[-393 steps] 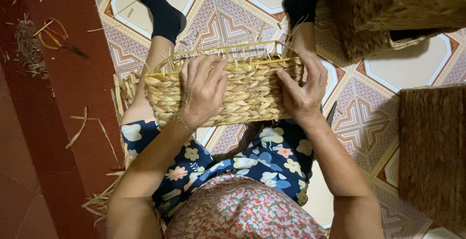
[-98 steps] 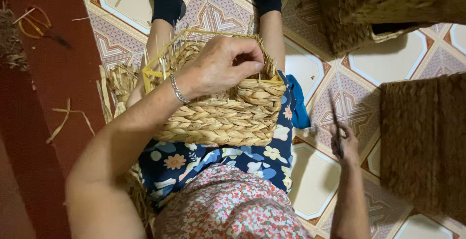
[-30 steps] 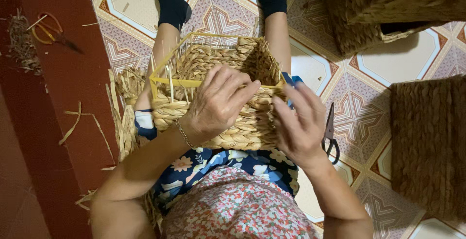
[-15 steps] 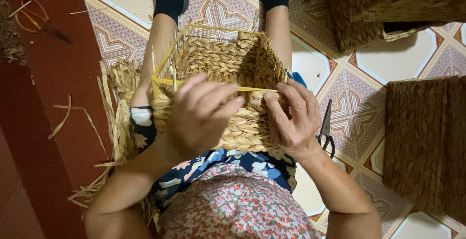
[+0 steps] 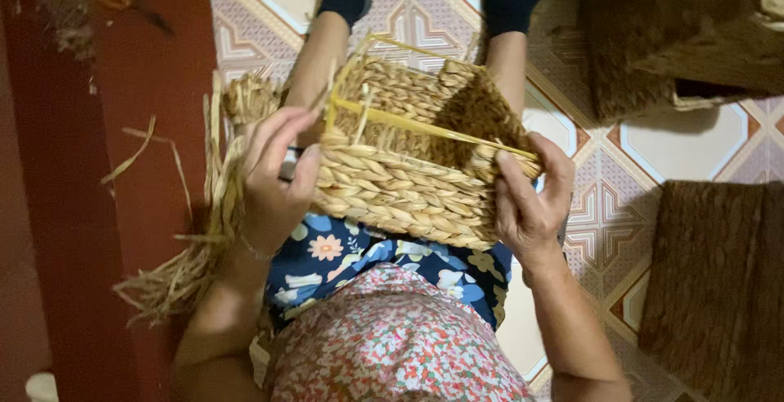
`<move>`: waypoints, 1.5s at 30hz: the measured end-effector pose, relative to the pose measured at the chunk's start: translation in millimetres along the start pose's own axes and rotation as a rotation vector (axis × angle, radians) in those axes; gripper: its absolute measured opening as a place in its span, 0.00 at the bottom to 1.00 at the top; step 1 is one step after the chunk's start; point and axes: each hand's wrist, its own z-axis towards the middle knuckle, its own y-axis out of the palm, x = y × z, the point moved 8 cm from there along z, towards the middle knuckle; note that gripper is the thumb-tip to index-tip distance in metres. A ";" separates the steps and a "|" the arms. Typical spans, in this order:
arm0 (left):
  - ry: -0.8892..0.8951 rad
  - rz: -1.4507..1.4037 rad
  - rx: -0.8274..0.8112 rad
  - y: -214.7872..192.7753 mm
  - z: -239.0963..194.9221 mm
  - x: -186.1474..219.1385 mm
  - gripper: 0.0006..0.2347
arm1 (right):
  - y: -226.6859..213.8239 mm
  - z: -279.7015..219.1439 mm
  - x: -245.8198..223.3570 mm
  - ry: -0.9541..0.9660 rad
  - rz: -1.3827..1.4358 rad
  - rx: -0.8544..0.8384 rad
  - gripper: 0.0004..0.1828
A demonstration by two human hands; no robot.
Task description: The person weaves a rectangular basket using dried palm leaves, interlacing them through a pre-formed frame. They repeatedly pull and tuck the leaves to build up the basket walls, occasionally adjusting the frame and trimming excess material.
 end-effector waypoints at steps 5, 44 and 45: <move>0.005 -0.116 -0.062 31.9 -21.7 -31.4 0.19 | 4.6 -21.6 7.8 0.112 0.017 0.050 0.23; -0.223 -0.307 0.112 118.1 -31.4 -40.3 0.27 | 35.4 -42.6 168.9 0.277 0.316 0.007 0.30; -0.194 -0.338 0.116 119.0 -35.5 -43.3 0.28 | 32.8 -47.2 175.4 0.304 0.309 0.004 0.30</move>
